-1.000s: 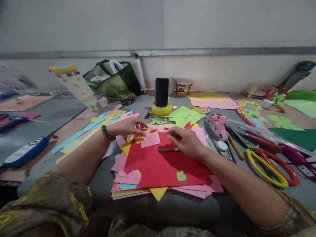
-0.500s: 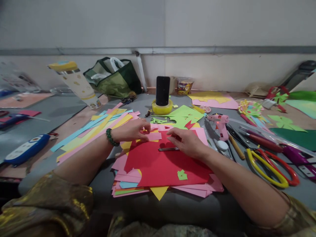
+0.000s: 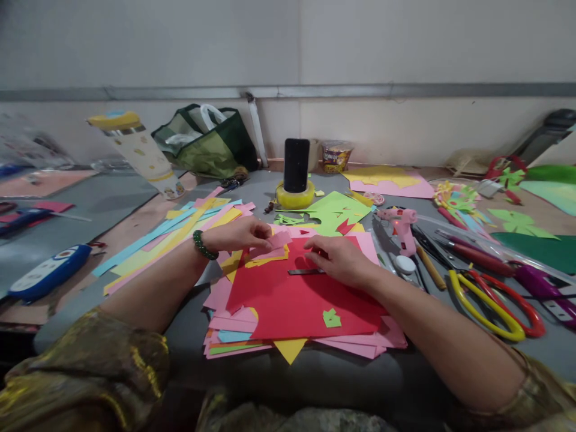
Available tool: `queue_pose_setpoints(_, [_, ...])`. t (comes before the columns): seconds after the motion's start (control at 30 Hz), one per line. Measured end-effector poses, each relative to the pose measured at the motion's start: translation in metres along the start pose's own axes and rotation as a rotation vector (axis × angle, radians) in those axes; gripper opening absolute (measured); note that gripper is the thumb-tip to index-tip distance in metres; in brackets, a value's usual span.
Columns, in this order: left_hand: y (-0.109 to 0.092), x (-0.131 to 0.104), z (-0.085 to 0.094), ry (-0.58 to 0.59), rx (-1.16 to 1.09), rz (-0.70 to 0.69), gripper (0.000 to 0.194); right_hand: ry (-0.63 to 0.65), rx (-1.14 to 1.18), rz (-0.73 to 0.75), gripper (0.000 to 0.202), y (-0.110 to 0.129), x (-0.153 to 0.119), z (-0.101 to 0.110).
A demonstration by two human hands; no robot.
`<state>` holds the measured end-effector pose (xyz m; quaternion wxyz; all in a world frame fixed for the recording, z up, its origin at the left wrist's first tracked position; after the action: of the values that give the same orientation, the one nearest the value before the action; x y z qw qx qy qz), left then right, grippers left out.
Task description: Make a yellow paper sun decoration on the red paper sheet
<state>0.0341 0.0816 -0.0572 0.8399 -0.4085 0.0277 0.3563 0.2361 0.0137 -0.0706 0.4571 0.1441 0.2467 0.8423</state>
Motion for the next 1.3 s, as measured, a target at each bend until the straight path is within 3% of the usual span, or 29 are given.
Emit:
queue_pose_setpoints(0.3, [0.006, -0.011, 0.021, -0.072, -0.013, -0.048, 0.028, 0.041, -0.045, 0.000, 0.020, 0.000, 0.001, -0.001])
queue_pose_setpoints(0.6, [0.005, -0.006, 0.014, -0.059, -0.097, -0.062, 0.024, 0.060, -0.072, 0.022, 0.020, -0.002, 0.002, -0.004])
queue_pose_setpoints(0.67, [0.004, -0.007, 0.015, -0.069, -0.042, -0.012, 0.030, 0.075, -0.072, 0.025, 0.021, -0.002, 0.002, -0.003])
queue_pose_setpoints(0.73, [0.010, -0.013, 0.025, -0.164, 0.050, 0.081, 0.039, 0.087, -0.074, 0.022, 0.021, -0.002, 0.002, -0.003])
queue_pose_setpoints(0.8, [0.022, -0.023, 0.043, -0.291, 0.192, 0.235, 0.042, 0.094, -0.077, 0.012, 0.021, -0.002, 0.002, -0.003])
queue_pose_setpoints(0.87, [0.040, -0.036, 0.062, -0.332, 0.350, 0.441, 0.040, 0.102, -0.076, 0.000, 0.021, -0.003, 0.002, -0.003])
queue_pose_setpoints(0.93, [0.059, -0.048, 0.073, -0.216, 0.420, 0.630, 0.037, 0.111, -0.076, -0.007, 0.022, -0.002, 0.002, -0.003])
queue_pose_setpoints(1.0, [0.071, -0.056, 0.074, -0.039, 0.372, 0.714, 0.037, 0.116, -0.079, -0.006, 0.022, -0.002, 0.002, -0.002])
queue_pose_setpoints(1.1, [0.070, -0.057, 0.065, 0.130, 0.277, 0.656, 0.045, 0.119, -0.075, 0.011, 0.023, 0.000, 0.002, -0.001])
queue_pose_setpoints(1.3, [0.052, -0.041, 0.042, 0.215, 0.328, 0.661, 0.057, 0.141, -0.092, 0.017, 0.025, 0.001, 0.002, -0.001])
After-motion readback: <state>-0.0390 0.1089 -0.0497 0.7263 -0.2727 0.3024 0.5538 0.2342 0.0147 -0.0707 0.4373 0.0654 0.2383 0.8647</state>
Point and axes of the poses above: each hand's wrist, its own x-axis towards the middle knuckle, its own z-axis out of the back of the hand, y = z × x, the point moved 4 cm from there along x, towards the middle knuckle, and after that the axes turned 11 degrees about y, right-handed, at the moved point
